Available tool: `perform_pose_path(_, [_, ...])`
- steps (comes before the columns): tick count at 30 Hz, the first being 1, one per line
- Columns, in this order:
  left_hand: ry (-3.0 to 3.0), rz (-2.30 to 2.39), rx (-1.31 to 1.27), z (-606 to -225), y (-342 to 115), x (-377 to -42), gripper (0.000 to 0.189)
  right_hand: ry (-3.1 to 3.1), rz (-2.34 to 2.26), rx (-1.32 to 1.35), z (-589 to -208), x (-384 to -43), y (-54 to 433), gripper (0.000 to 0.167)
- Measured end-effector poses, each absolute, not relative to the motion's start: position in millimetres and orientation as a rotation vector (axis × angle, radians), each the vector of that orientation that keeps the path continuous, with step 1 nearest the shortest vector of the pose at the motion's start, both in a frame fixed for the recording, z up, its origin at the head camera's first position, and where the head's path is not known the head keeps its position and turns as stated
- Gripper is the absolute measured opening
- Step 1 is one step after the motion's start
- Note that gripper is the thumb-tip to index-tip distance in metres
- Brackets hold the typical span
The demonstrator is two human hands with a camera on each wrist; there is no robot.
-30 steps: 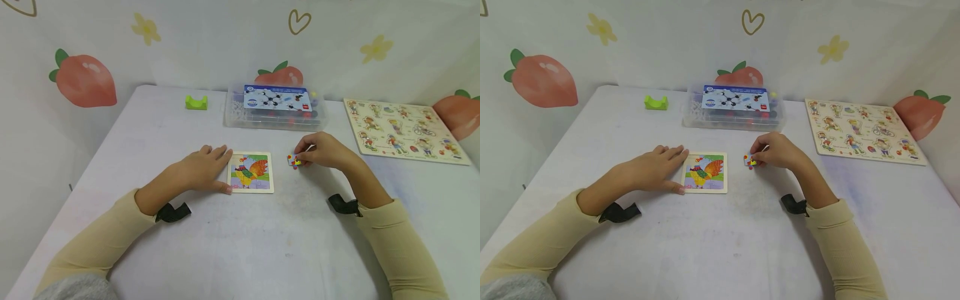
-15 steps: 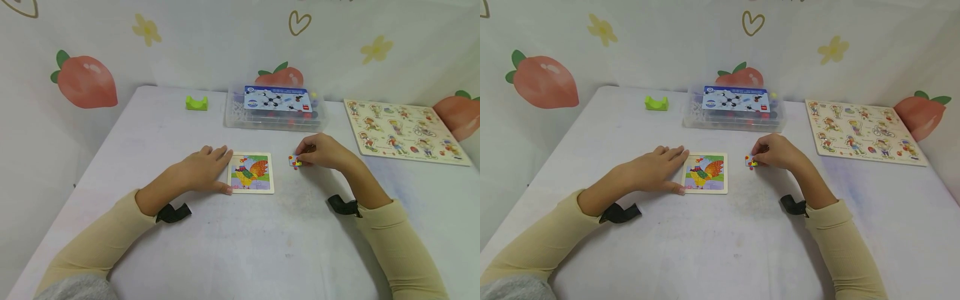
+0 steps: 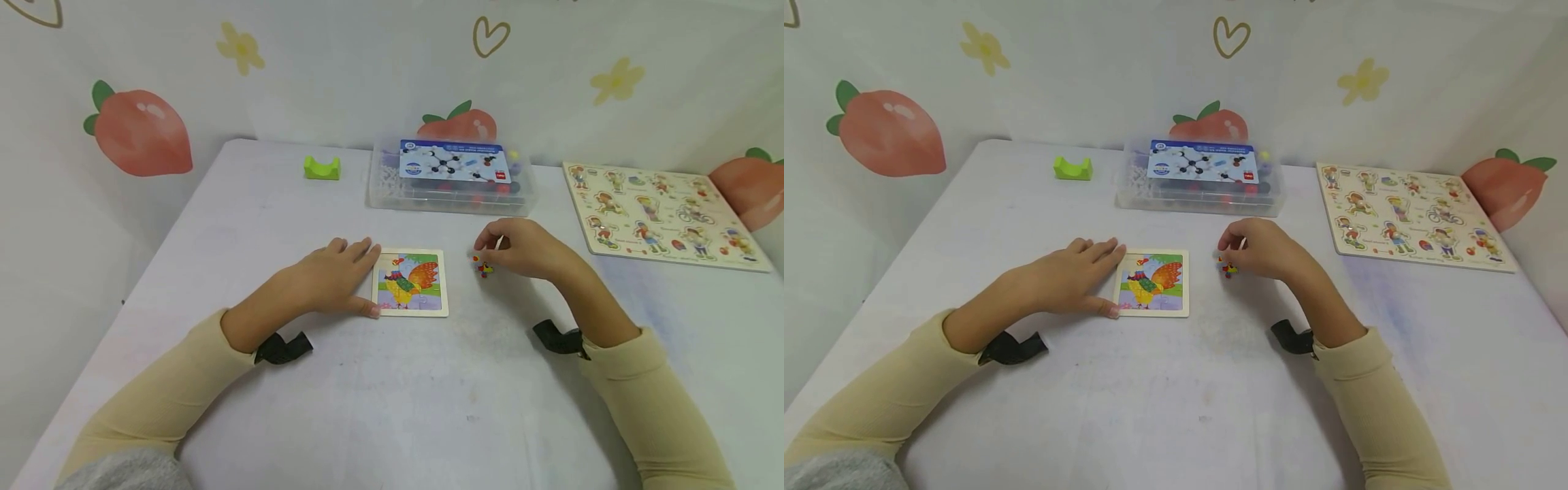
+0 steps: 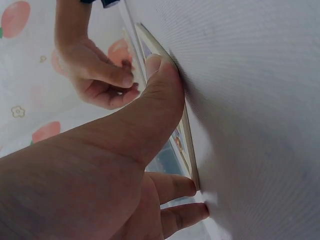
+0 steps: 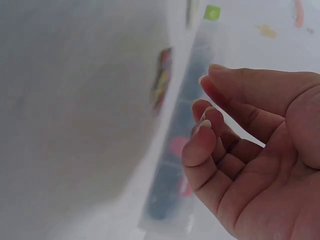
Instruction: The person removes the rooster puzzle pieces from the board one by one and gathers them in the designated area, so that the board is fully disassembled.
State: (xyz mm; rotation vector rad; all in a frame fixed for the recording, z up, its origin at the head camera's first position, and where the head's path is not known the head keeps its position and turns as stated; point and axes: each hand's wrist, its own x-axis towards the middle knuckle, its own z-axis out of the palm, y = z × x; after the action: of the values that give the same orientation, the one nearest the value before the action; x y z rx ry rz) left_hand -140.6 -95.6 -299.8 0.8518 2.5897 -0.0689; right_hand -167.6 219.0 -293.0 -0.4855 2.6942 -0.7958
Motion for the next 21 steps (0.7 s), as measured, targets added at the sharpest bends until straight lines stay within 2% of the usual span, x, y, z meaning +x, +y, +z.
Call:
perform_pose_path(13, [2.588, -0.074, 0.848, -299.8, -96.1, -141.4, 0.107, 2.604, -0.658, -0.731, -284.3, -158.7, 165.9, 0.027])
perform_pose_path(18, [2.584, -0.071, 0.858, -299.9, -96.2, -141.5, 0.107, 2.555, -0.569, -0.758, -287.4, -161.7, 140.9, 0.038])
perform_pose_path(21, [2.584, -0.068, 0.865, -300.1, -96.1, -141.2, 0.107, 2.544, -0.517, -0.755, -288.4, -163.7, 131.9, 0.039])
